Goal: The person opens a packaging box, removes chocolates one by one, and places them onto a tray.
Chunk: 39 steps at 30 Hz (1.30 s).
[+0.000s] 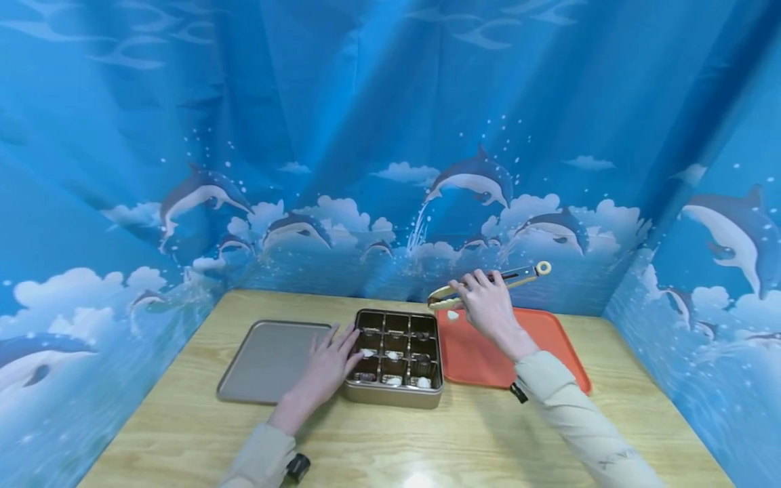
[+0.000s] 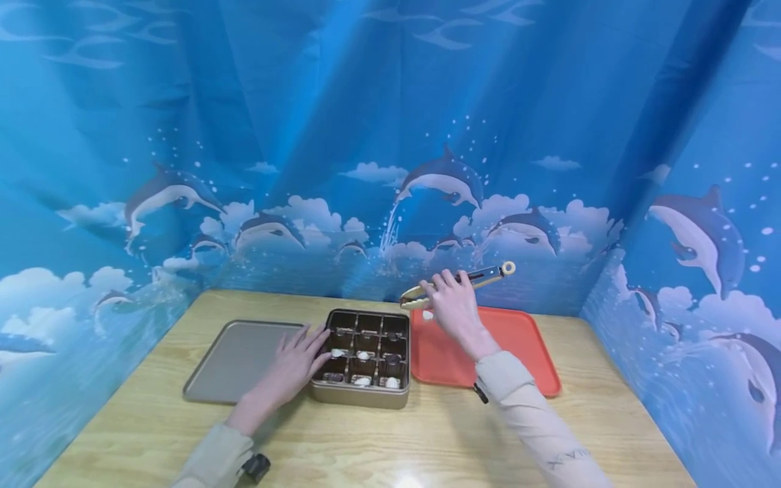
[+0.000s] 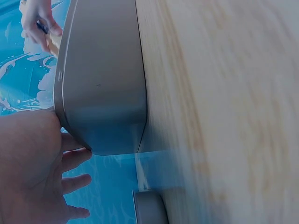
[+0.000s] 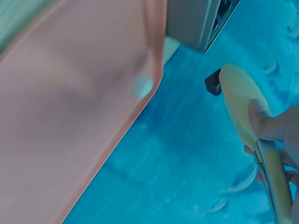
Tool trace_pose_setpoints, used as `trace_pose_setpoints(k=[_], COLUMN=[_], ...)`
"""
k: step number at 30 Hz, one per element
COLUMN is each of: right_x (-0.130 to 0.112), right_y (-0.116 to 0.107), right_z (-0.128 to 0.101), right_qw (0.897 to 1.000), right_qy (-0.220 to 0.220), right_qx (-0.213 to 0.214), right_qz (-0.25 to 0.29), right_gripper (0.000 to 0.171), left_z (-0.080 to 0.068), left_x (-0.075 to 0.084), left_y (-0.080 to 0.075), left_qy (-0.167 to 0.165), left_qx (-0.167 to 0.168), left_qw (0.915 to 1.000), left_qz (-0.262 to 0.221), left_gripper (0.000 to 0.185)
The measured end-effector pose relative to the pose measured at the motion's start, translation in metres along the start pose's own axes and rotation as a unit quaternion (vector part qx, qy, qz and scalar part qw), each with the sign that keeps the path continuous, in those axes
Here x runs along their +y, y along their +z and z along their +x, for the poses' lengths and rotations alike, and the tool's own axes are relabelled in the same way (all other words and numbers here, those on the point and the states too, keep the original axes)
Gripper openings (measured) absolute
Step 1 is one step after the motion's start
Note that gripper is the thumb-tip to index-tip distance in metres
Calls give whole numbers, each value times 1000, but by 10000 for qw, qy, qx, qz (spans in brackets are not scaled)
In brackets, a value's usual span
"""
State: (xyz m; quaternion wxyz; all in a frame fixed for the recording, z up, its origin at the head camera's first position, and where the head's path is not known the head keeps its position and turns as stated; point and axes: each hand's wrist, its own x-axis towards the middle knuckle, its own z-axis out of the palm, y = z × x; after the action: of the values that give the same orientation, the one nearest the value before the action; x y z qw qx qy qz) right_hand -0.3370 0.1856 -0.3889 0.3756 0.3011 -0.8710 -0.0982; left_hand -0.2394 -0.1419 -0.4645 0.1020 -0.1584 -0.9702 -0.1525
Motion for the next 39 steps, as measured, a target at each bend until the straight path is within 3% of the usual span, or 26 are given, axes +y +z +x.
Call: trace_pose_setpoints(k=[4, 12, 28, 34, 39], right_x=[19, 46, 59, 59, 60], right_y=[3, 16, 36, 34, 30], right_z=[-11, -35, -50, -50, -49], right_qw=[9995, 9906, 9753, 9702, 9769], right_qy=[243, 767, 790, 889, 897], right_qx=[-203, -1064, -2014, -2210, -1895], right_qz=[-97, -381, -438, -436, -423], right_gripper=[28, 30, 19, 28, 41], left_z=[0, -1, 0, 0, 0], left_x=[1, 0, -1, -1, -2], left_y=[-1, -1, 1, 1, 0], left_qy=[-5, 44, 9, 22, 27], left_qx=[-19, 27, -66, -74, -35], left_qw=[10000, 9999, 10000, 10000, 10000], left_qz=[44, 112, 2, 20, 18], left_gripper=[57, 56, 58, 59, 58])
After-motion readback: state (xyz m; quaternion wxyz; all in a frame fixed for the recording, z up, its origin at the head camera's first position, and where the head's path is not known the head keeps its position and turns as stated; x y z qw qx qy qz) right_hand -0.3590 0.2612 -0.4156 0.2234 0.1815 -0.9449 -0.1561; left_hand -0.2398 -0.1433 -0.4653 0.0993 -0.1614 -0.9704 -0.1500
